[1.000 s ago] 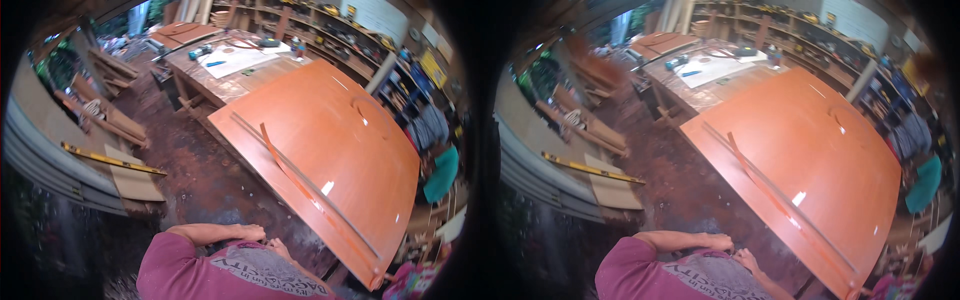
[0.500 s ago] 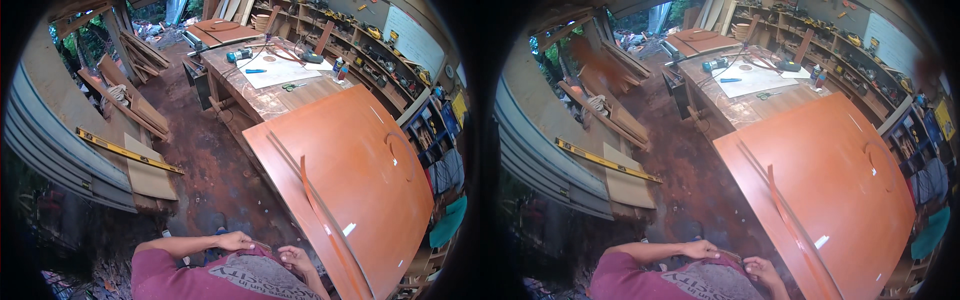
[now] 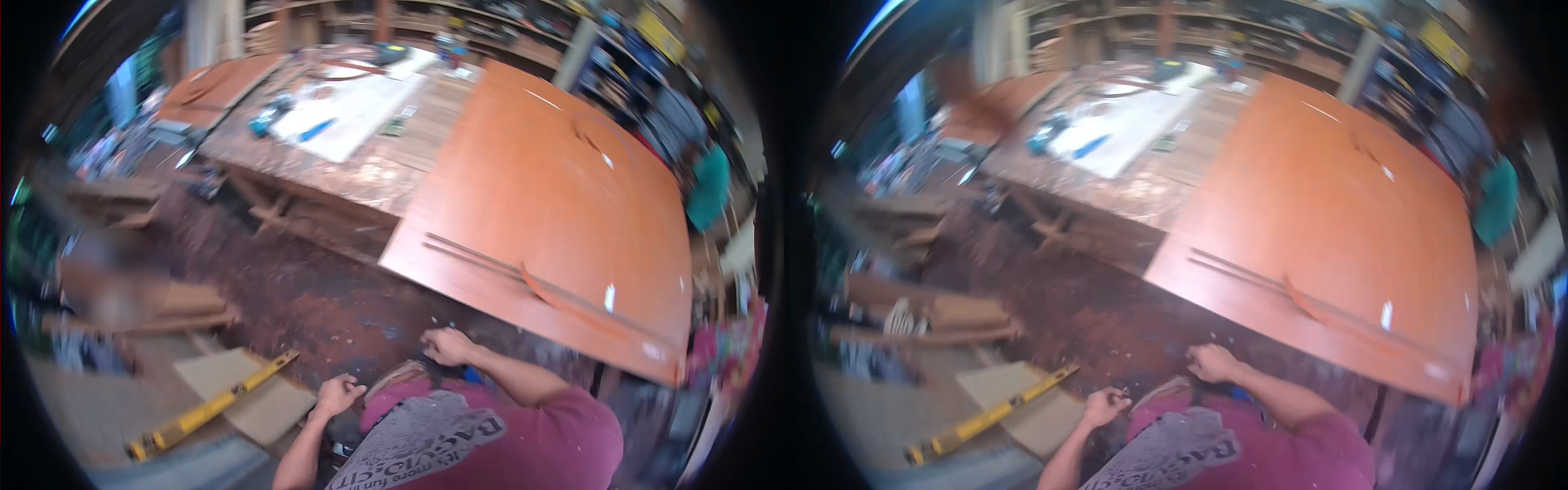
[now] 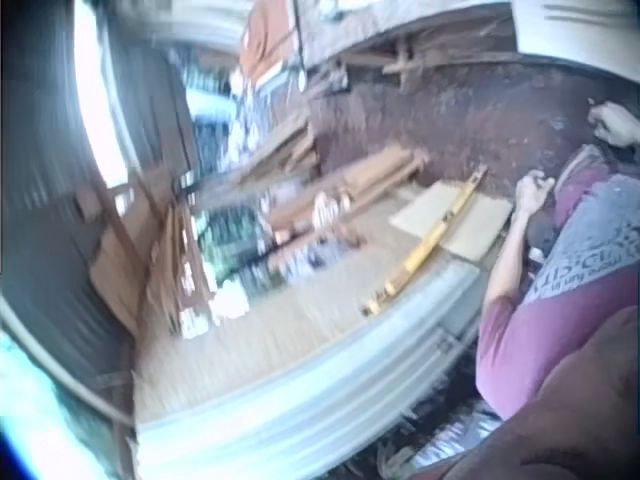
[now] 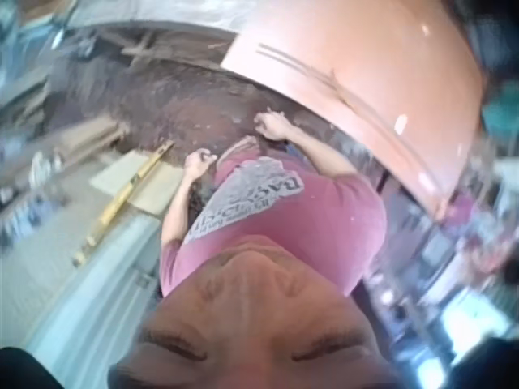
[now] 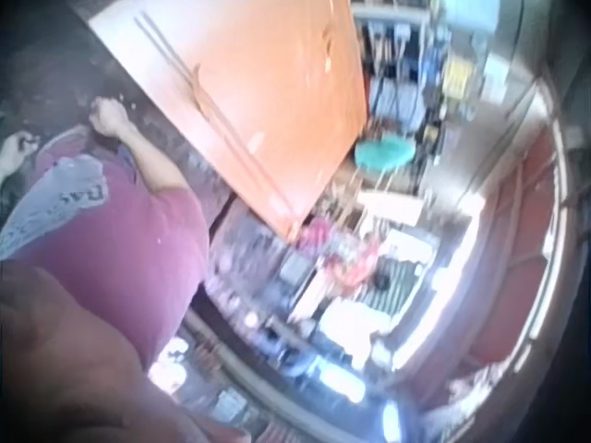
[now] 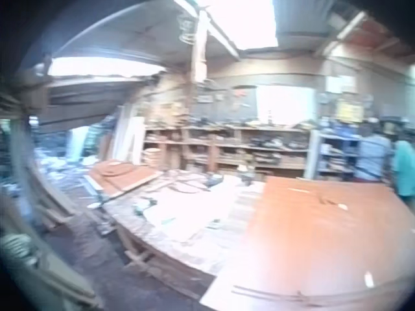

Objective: The person aligns an edge banding strip along the edge of a wooden board with another worker. The person then handles curved edge banding strips and assists in placing them onto circular sections of the wooden board.

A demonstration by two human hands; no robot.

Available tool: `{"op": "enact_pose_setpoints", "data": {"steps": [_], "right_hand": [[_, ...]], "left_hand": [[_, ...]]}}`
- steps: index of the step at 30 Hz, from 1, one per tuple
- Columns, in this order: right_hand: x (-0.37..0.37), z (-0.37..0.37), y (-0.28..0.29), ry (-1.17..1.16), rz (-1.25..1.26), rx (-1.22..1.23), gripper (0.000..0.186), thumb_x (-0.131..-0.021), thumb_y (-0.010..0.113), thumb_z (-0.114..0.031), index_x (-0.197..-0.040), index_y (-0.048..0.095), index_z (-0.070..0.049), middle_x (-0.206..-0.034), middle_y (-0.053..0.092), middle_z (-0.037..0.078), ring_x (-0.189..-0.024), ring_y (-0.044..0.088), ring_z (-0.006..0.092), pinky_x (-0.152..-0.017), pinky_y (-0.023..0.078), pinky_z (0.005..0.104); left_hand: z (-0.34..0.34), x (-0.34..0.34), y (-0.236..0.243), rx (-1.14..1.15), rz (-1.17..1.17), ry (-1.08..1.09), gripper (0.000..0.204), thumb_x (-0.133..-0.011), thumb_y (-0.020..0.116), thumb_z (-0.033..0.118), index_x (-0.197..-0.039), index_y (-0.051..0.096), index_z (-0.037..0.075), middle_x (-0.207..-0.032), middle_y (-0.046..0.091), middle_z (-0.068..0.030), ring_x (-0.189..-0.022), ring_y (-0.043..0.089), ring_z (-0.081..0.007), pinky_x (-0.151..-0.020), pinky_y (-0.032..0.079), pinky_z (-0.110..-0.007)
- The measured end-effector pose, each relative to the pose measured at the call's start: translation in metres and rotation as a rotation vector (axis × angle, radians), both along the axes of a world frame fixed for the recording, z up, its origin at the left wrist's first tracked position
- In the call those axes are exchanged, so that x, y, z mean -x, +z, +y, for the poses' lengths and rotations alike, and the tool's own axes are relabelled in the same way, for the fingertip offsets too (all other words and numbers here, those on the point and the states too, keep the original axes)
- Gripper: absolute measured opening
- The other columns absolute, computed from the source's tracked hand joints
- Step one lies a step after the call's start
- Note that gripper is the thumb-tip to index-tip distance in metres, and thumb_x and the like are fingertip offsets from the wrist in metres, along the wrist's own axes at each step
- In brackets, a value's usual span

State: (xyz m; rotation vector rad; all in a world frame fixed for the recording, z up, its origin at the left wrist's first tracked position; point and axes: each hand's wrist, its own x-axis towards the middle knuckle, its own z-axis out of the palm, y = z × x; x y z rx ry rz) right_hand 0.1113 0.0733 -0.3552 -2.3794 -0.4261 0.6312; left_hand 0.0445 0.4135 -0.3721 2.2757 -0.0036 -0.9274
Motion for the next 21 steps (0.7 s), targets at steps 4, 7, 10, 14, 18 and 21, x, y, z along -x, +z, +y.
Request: {"op": "enact_pose_setpoints", "data": {"steps": [4, 7, 10, 14, 18, 21], "right_hand": [[-0.034, 0.016, -0.006, -0.157, 0.066, -0.004, 0.034, -0.085, 0.066, -0.023, -0.112, 0.063, -0.003, -0.089, 0.071, 0.014, -0.088, 0.068, 0.0343, -0.078, 0.053, 0.0448], [-0.058, 0.035, -0.006, -0.176, 0.119, -0.059, 0.034, -0.085, 0.065, -0.023, -0.112, 0.063, -0.003, -0.088, 0.071, 0.014, -0.087, 0.068, 0.0346, -0.077, 0.053, 0.0450], [-0.079, 0.058, -0.023, -0.231, 0.077, -0.119, 0.032, -0.085, 0.065, -0.021, -0.112, 0.063, -0.003, -0.086, 0.071, 0.014, -0.085, 0.068, 0.0343, -0.076, 0.053, 0.0452], [-0.115, 0.078, -0.012, -0.243, 0.140, -0.190, 0.029, -0.088, 0.062, -0.025, -0.110, 0.064, -0.006, -0.094, 0.070, 0.019, -0.092, 0.067, 0.0381, -0.082, 0.052, 0.0477], [-0.133, 0.109, -0.006, -0.380, 0.091, -0.314, 0.031, -0.089, 0.062, -0.019, -0.114, 0.064, -0.002, -0.093, 0.070, 0.018, -0.089, 0.068, 0.0341, -0.080, 0.053, 0.0419], [-0.156, 0.134, 0.013, -0.478, 0.132, -0.298, 0.030, -0.088, 0.061, -0.014, -0.114, 0.064, 0.000, -0.090, 0.070, 0.017, -0.085, 0.070, 0.0283, -0.078, 0.053, 0.0375]], "left_hand": [[0.000, -0.058, 0.039, 0.457, 0.068, 0.089, 0.031, -0.083, 0.077, 0.019, -0.108, 0.071, 0.002, -0.092, 0.071, -0.0108, -0.082, 0.066, -0.0126, -0.078, 0.053, -0.027], [0.001, -0.103, 0.059, 0.558, 0.092, -0.069, 0.029, -0.084, 0.074, 0.010, -0.112, 0.070, 0.002, -0.097, 0.069, -0.0098, -0.082, 0.065, -0.0104, -0.078, 0.053, -0.025], [0.011, -0.157, 0.072, 0.479, -0.015, -0.247, 0.029, -0.085, 0.073, 0.009, -0.112, 0.070, 0.003, -0.099, 0.068, -0.0098, -0.083, 0.066, -0.0129, -0.077, 0.053, -0.026], [0.000, -0.248, 0.107, 0.335, -0.223, -0.783, 0.029, -0.084, 0.070, 0.020, -0.110, 0.070, 0.007, -0.103, 0.067, -0.0137, -0.093, 0.066, -0.0312, -0.081, 0.052, -0.040], [0.003, -0.303, 0.120, 0.250, -0.273, -0.973, 0.035, -0.081, 0.070, 0.027, -0.111, 0.069, 0.008, -0.106, 0.067, -0.0131, -0.096, 0.065, -0.0352, -0.081, 0.053, -0.044], [0.020, -0.340, 0.110, 0.185, -0.169, -1.103, 0.034, -0.083, 0.067, 0.028, -0.111, 0.069, 0.009, -0.103, 0.069, -0.0126, -0.095, 0.066, -0.0347, -0.078, 0.053, -0.046]]}}
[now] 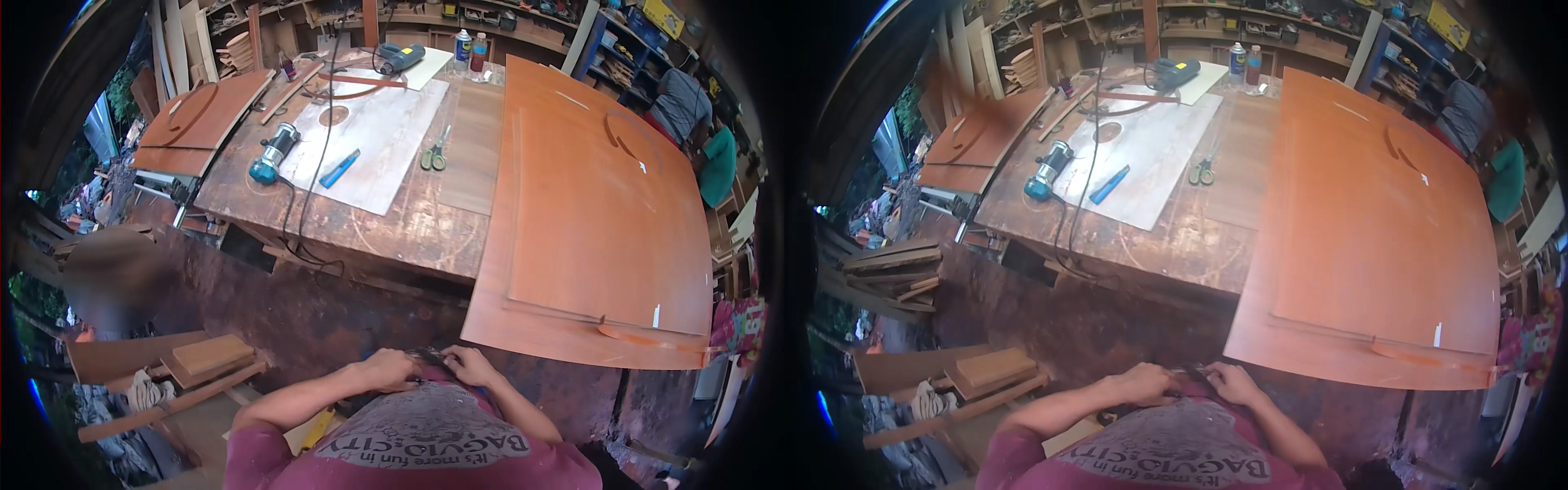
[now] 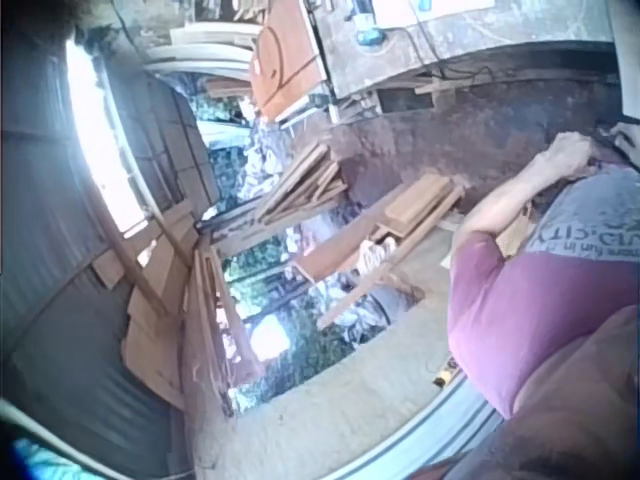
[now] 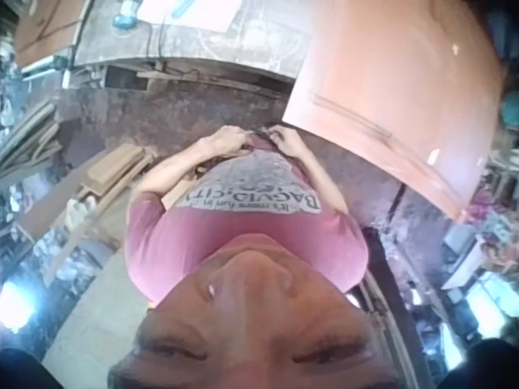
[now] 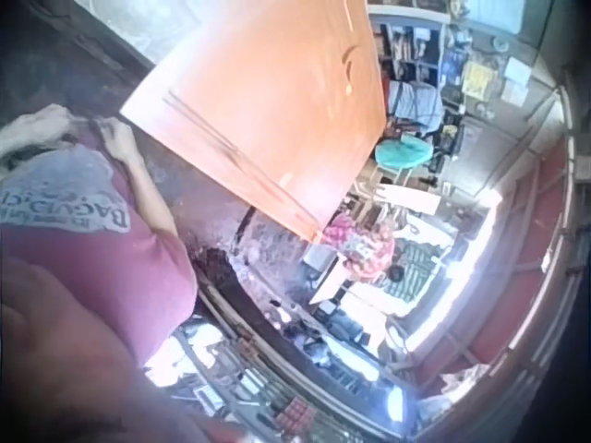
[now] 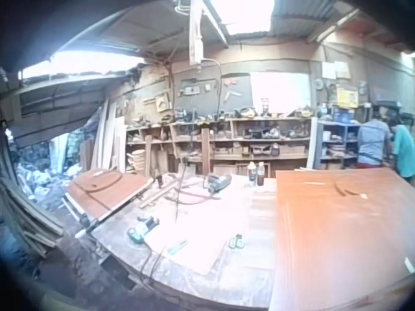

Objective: The person aligns an edge banding strip along the edge of a wooden board with another worker. The person then handles curved edge banding strips and assists in placing them onto circular sections of the wooden board.

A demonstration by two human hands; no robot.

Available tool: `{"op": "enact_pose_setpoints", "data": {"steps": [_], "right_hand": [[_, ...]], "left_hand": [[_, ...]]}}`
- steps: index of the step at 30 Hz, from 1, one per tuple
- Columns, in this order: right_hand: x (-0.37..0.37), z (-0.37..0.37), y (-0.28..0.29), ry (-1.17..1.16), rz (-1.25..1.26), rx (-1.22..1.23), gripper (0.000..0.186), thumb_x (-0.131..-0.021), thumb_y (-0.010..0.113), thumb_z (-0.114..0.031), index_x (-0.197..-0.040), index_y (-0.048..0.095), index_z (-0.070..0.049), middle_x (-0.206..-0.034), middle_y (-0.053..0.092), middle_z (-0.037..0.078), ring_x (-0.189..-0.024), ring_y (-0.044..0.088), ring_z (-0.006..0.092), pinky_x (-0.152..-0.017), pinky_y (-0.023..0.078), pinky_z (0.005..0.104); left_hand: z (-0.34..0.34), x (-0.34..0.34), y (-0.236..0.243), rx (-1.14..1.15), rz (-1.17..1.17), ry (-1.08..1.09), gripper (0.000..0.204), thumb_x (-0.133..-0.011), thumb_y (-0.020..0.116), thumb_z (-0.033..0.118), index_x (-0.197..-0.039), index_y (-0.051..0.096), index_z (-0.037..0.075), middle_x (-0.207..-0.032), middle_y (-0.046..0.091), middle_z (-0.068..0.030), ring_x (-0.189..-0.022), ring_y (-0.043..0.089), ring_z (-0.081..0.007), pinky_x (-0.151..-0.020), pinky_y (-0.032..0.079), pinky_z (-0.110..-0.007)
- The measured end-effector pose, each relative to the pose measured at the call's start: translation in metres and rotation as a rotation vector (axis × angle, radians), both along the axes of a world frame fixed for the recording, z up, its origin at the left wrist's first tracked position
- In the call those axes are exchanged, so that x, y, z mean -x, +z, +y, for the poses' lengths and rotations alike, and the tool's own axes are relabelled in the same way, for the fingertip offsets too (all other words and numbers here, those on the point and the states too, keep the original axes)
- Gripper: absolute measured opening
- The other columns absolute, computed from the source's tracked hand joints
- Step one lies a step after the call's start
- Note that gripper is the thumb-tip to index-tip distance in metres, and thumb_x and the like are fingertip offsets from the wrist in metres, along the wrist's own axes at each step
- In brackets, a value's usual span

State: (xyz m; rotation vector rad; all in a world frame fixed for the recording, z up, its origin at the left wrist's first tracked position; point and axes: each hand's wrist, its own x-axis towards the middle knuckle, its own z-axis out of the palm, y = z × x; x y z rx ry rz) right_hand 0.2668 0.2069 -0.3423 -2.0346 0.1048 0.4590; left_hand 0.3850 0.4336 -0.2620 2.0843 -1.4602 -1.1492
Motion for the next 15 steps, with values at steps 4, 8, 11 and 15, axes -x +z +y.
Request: {"op": "enact_pose_setpoints", "data": {"steps": [4, 8, 11, 15], "right_hand": [[-0.025, 0.051, 0.001, -0.155, 0.055, 0.060, 0.029, -0.087, 0.063, -0.012, -0.112, 0.065, 0.002, -0.088, 0.070, 0.016, -0.082, 0.069, 0.0249, -0.076, 0.053, 0.0355], [-0.044, 0.113, 0.021, -0.422, 0.087, -0.001, 0.033, -0.087, 0.058, -0.013, -0.116, 0.063, 0.001, -0.094, 0.071, 0.018, -0.093, 0.070, 0.0307, -0.084, 0.053, 0.0376], [-0.069, 0.151, 0.021, -0.333, 0.030, 0.051, 0.034, -0.088, 0.059, -0.019, -0.117, 0.063, -0.001, -0.097, 0.071, 0.020, -0.095, 0.068, 0.0361, -0.085, 0.052, 0.0424], [-0.079, 0.173, 0.029, -0.344, 0.100, 0.181, 0.035, -0.089, 0.059, -0.025, -0.116, 0.064, -0.004, -0.096, 0.070, 0.021, -0.096, 0.066, 0.0400, -0.084, 0.050, 0.0483]], "left_hand": [[0.039, -0.046, -0.028, -0.011, -0.189, -0.231, 0.027, -0.087, 0.059, 0.027, -0.104, 0.068, 0.008, -0.101, 0.070, -0.0136, -0.089, 0.069, -0.0342, -0.075, 0.055, -0.047], [0.072, -0.098, -0.028, 0.087, -0.163, -0.347, 0.028, -0.089, 0.057, 0.024, -0.110, 0.065, 0.009, -0.102, 0.070, -0.0131, -0.089, 0.069, -0.0347, -0.075, 0.055, -0.047], [0.099, -0.118, -0.067, 0.290, 0.013, -0.165, 0.029, -0.088, 0.060, 0.019, -0.116, 0.068, 0.014, -0.102, 0.070, -0.0126, -0.090, 0.067, -0.0355, -0.077, 0.055, -0.046], [0.124, -0.137, -0.066, 0.199, 0.188, -0.242, 0.029, -0.086, 0.066, 0.020, -0.113, 0.070, 0.009, -0.100, 0.071, -0.0150, -0.085, 0.070, -0.0315, -0.077, 0.056, -0.042]]}}
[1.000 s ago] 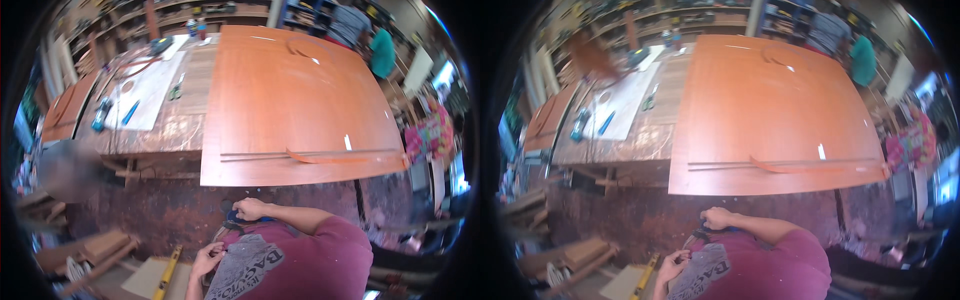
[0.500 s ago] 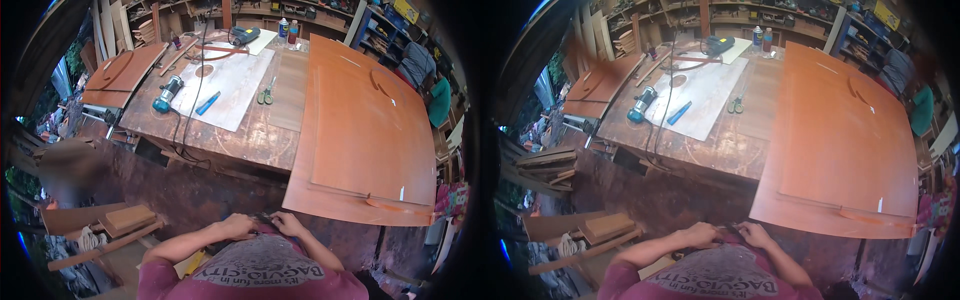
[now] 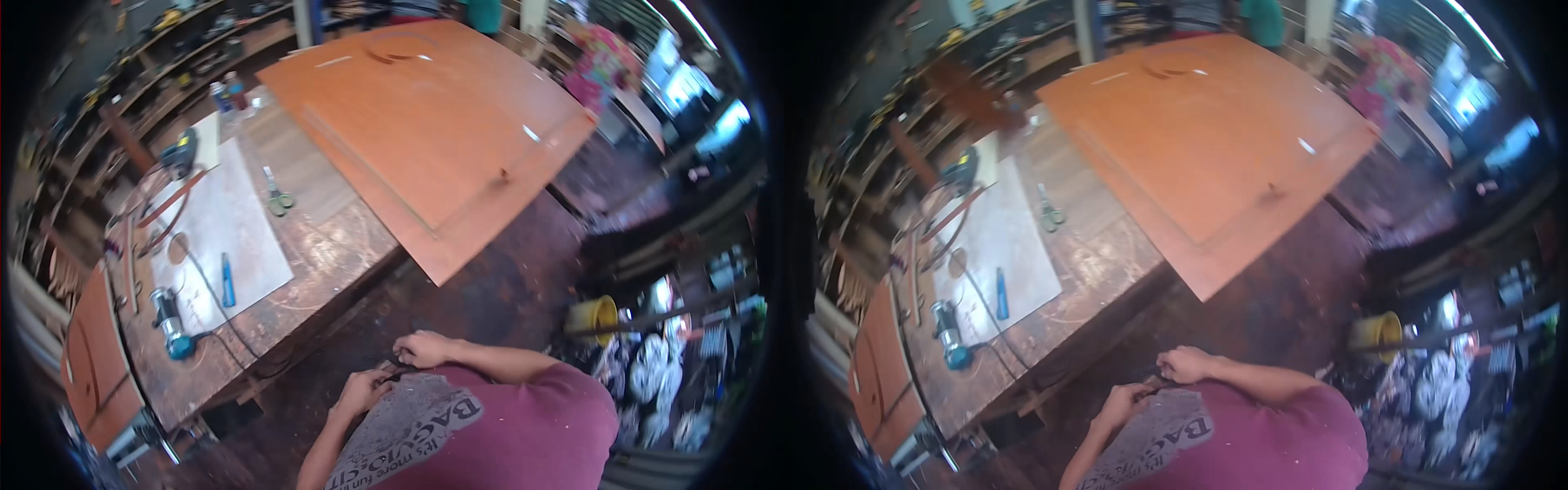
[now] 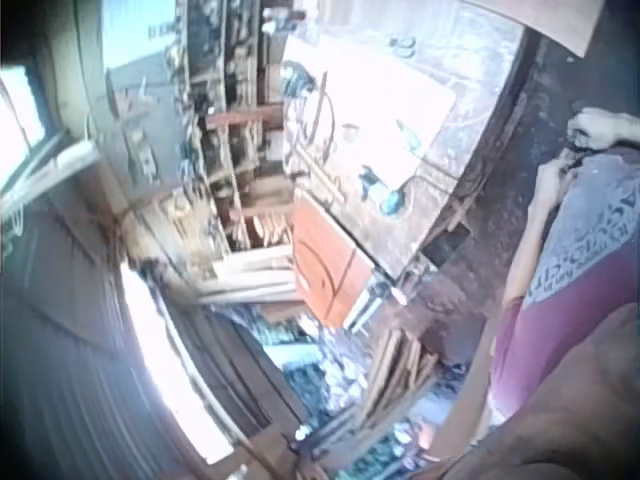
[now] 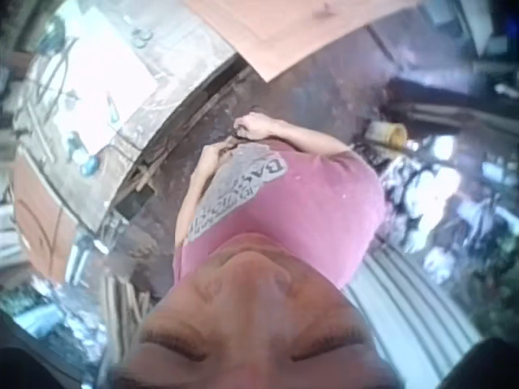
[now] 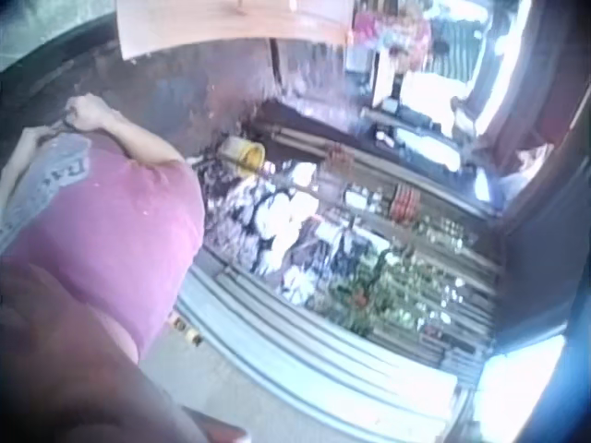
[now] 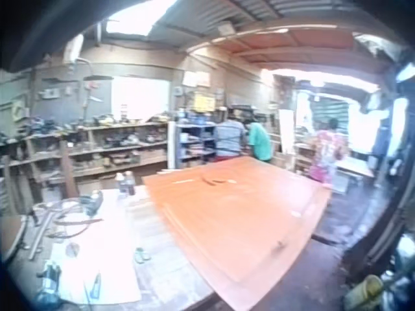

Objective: The person aligns an edge banding strip along the edge of a wooden board with another worker. The person then handles curved edge banding strips and assists in placing them onto circular sections of the wooden board.

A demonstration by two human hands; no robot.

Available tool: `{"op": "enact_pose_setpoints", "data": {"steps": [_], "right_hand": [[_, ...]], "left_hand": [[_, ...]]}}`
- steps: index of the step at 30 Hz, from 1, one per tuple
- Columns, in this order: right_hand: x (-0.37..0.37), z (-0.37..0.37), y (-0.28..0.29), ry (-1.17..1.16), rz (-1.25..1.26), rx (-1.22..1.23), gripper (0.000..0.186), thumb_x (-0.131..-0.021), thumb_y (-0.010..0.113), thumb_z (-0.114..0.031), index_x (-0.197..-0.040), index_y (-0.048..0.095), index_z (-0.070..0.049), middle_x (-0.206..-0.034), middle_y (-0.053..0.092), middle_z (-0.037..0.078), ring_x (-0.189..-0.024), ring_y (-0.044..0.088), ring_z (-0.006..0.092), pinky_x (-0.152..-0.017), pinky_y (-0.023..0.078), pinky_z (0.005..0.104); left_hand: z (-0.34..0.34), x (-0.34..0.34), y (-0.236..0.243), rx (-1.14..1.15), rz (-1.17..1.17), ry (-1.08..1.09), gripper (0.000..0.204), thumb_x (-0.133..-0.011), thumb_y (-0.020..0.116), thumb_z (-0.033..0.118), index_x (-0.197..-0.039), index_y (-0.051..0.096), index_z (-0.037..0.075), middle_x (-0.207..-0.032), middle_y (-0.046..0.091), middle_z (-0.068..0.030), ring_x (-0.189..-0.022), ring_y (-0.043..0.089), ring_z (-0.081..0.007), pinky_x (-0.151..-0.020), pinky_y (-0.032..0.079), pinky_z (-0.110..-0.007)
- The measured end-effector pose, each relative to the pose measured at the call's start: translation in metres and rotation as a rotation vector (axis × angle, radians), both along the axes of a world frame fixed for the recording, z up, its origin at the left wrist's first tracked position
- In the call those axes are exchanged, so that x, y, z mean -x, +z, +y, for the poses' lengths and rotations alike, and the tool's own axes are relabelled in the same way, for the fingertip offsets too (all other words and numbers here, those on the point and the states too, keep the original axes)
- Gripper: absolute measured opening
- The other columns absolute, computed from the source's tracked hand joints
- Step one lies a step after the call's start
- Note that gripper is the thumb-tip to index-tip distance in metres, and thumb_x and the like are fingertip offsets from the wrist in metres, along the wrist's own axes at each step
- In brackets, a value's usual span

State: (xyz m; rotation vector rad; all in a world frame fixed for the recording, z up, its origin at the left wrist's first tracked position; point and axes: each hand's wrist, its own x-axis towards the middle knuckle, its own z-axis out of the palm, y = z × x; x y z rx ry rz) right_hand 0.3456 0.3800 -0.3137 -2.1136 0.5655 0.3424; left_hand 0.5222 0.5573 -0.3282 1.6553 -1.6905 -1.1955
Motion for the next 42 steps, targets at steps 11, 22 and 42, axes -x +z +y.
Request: {"op": "enact_pose_setpoints", "data": {"steps": [11, 22, 42], "right_hand": [[0.090, -0.016, 0.009, -0.538, -0.009, 0.090, 0.036, -0.091, 0.059, -0.030, -0.115, 0.064, -0.004, -0.095, 0.071, 0.017, -0.095, 0.067, 0.0375, -0.085, 0.052, 0.0466], [0.283, -0.102, -0.027, -0.697, -0.126, 0.056, 0.036, -0.092, 0.062, -0.029, -0.114, 0.064, -0.001, -0.095, 0.071, 0.018, -0.087, 0.070, 0.0322, -0.078, 0.053, 0.0400], [0.464, -0.329, -0.016, -1.197, -0.335, 0.140, 0.033, -0.093, 0.065, -0.023, -0.112, 0.066, 0.003, -0.087, 0.072, 0.011, -0.074, 0.065, 0.0134, -0.070, 0.052, 0.0306]], "left_hand": [[-0.042, 0.019, 0.019, -0.189, 0.237, 0.100, 0.032, -0.090, 0.069, 0.024, -0.115, 0.069, 0.004, -0.091, 0.073, -0.0137, -0.080, 0.067, -0.0146, -0.075, 0.053, -0.030], [-0.180, 0.143, 0.056, 0.157, 0.288, 0.625, 0.026, -0.090, 0.071, 0.011, -0.110, 0.066, -0.005, -0.086, 0.067, -0.0031, -0.077, 0.059, -0.0077, -0.071, 0.049, -0.024], [-0.478, 0.275, 0.045, 0.260, 0.503, 0.583, 0.068, -0.083, 0.074, 0.001, -0.142, 0.041, -0.007, -0.093, 0.060, -0.0037, -0.074, 0.056, -0.0068, -0.069, 0.049, -0.021]]}}
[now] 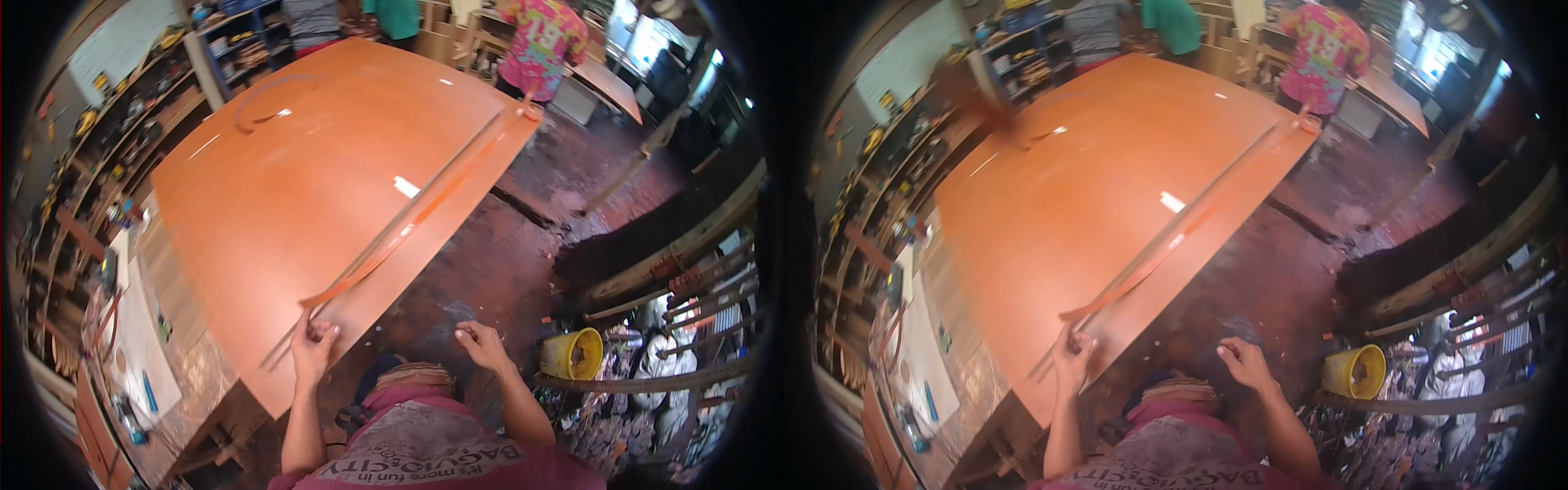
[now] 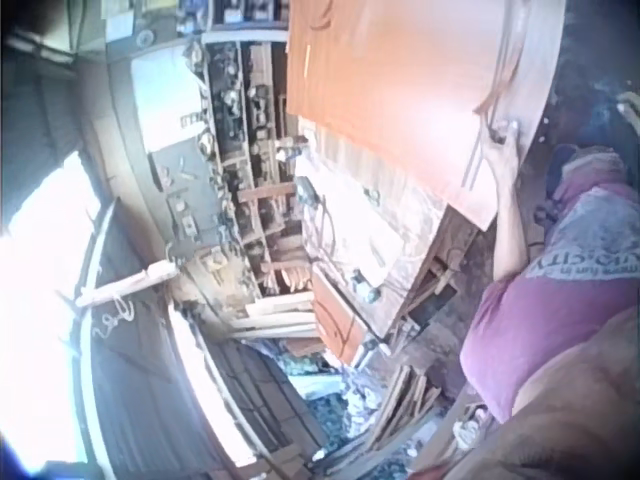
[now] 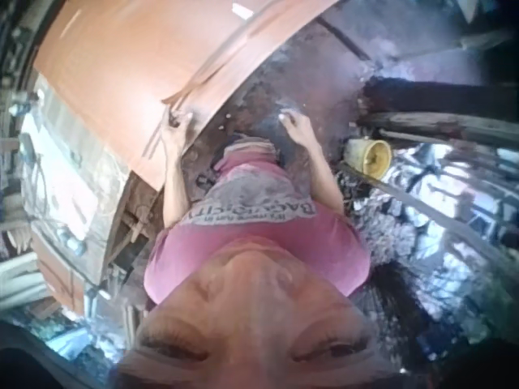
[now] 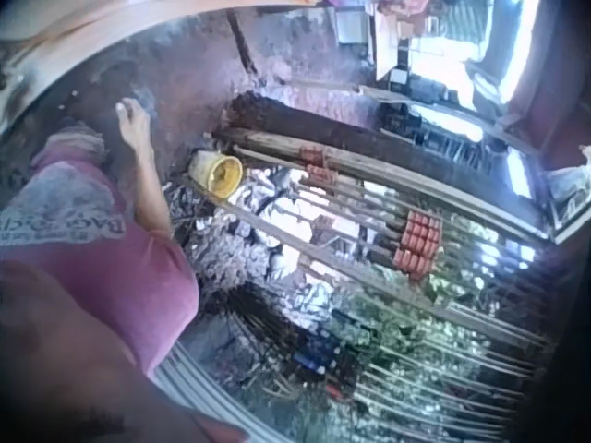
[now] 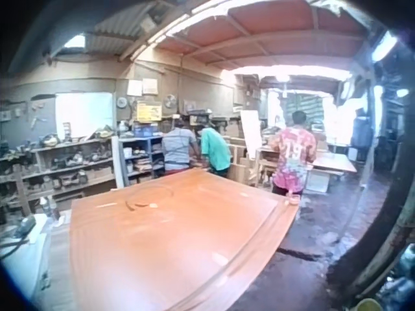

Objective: The person aligns an edge banding strip along the edge of a wooden board with another worker. The person then handles curved edge banding strips and assists in placing them onto circular sections of the wooden board.

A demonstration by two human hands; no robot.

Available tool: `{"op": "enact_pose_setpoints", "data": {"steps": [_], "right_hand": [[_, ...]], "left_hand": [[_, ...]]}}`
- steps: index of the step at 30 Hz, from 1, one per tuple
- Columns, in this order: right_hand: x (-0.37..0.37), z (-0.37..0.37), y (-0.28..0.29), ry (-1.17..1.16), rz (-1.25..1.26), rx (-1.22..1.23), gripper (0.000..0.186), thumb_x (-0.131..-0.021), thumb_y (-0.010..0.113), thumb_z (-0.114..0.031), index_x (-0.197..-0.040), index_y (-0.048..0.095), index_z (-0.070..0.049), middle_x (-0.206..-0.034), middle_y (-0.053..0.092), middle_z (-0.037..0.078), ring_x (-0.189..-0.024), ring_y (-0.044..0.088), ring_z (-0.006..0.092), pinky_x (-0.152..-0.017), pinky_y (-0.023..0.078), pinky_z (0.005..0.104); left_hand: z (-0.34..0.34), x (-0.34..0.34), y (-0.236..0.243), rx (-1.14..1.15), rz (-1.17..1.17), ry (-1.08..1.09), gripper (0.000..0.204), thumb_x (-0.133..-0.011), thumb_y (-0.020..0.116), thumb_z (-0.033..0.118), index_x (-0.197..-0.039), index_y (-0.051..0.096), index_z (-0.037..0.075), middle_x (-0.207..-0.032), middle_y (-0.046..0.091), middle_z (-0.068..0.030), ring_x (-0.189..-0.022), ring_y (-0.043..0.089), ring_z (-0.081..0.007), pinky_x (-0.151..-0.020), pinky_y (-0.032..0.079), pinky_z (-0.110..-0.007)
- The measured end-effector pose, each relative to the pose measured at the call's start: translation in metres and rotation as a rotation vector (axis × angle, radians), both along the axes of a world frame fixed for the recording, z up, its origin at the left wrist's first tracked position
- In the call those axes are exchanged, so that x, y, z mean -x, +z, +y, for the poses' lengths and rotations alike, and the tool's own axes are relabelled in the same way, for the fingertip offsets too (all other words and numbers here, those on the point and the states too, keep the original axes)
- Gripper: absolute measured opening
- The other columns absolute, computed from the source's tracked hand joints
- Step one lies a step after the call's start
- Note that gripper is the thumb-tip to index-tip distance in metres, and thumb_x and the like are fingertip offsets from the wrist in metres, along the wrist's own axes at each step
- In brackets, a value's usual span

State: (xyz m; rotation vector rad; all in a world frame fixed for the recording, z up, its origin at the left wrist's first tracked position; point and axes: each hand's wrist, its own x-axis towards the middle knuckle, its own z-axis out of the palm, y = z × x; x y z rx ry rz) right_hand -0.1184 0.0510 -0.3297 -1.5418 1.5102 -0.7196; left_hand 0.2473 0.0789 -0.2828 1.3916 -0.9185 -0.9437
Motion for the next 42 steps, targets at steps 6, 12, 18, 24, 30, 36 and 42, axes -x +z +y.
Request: {"op": "enact_pose_setpoints", "data": {"steps": [6, 12, 18, 24, 30, 36, 42], "right_hand": [[0.038, -0.074, 0.001, -0.011, 0.066, -0.090, 0.034, -0.094, 0.064, -0.024, -0.111, 0.065, 0.004, -0.080, 0.068, 0.007, -0.072, 0.062, 0.0112, -0.066, 0.051, 0.0289], [0.071, -0.161, -0.014, -0.011, 0.032, -0.068, 0.036, -0.095, 0.064, -0.024, -0.117, 0.061, 0.004, -0.084, 0.066, 0.005, -0.072, 0.060, 0.0100, -0.064, 0.049, 0.0272], [0.110, -0.268, -0.012, -0.093, -0.156, -0.209, 0.040, -0.095, 0.063, -0.026, -0.123, 0.059, 0.002, -0.090, 0.067, 0.008, -0.073, 0.062, 0.0128, -0.063, 0.050, 0.0275], [0.163, -0.400, -0.028, -0.173, -0.396, -0.209, 0.044, -0.096, 0.060, -0.031, -0.127, 0.054, 0.001, -0.100, 0.068, 0.013, -0.071, 0.066, 0.0171, -0.059, 0.055, 0.0303], [0.175, -0.494, -0.006, -0.192, -0.688, -0.317, 0.052, -0.099, 0.053, -0.040, -0.128, 0.048, 0.002, -0.100, 0.066, 0.018, -0.070, 0.067, 0.0213, -0.057, 0.056, 0.0316], [0.164, -0.511, 0.000, -0.210, -0.702, -0.401, 0.058, -0.100, 0.049, -0.046, -0.127, 0.043, 0.005, -0.107, 0.064, 0.022, -0.081, 0.070, 0.0297, -0.063, 0.059, 0.0379], [0.119, -0.499, 0.012, -0.153, -0.730, -0.468, 0.074, -0.100, 0.047, -0.045, -0.137, 0.029, 0.016, -0.121, 0.055, 0.035, -0.087, 0.069, 0.0384, -0.068, 0.060, 0.0422]], "left_hand": [[-0.019, 0.009, -0.026, -0.052, 0.000, 0.047, 0.055, -0.083, 0.075, 0.003, -0.132, 0.051, -0.006, -0.090, 0.061, -0.0036, -0.075, 0.057, -0.0088, -0.072, 0.048, -0.023], [-0.048, 0.032, -0.018, -0.062, 0.062, 0.171, 0.056, -0.084, 0.076, 0.006, -0.133, 0.051, -0.004, -0.092, 0.063, -0.0036, -0.078, 0.057, -0.0095, -0.076, 0.048, -0.024], [-0.059, 0.040, -0.028, -0.111, 0.041, 0.391, 0.058, -0.087, 0.074, 0.013, -0.136, 0.048, -0.006, -0.098, 0.065, -0.0071, -0.083, 0.059, -0.0119, -0.079, 0.049, -0.026], [-0.058, 0.068, -0.004, -0.186, -0.089, 0.568, 0.057, -0.085, 0.079, 0.024, -0.122, 0.054, -0.011, -0.098, 0.065, -0.0126, -0.087, 0.065, -0.0200, -0.081, 0.053, -0.033], [-0.042, 0.094, 0.038, -0.103, -0.016, 0.718, 0.057, -0.069, 0.091, 0.022, -0.111, 0.063, -0.006, -0.099, 0.068, -0.0115, -0.086, 0.067, -0.0201, -0.081, 0.054, -0.033], [-0.020, 0.100, 0.075, 0.010, -0.135, 0.698, 0.050, -0.072, 0.089, 0.027, -0.109, 0.067, 0.002, -0.092, 0.062, -0.0011, -0.085, 0.061, -0.0131, -0.076, 0.050, -0.030], [-0.043, 0.116, 0.113, 0.292, -0.039, 0.632, 0.049, -0.076, 0.085, 0.031, -0.112, 0.064, 0.006, -0.095, 0.057, -0.0026, -0.083, 0.061, -0.0164, -0.075, 0.051, -0.031]]}}
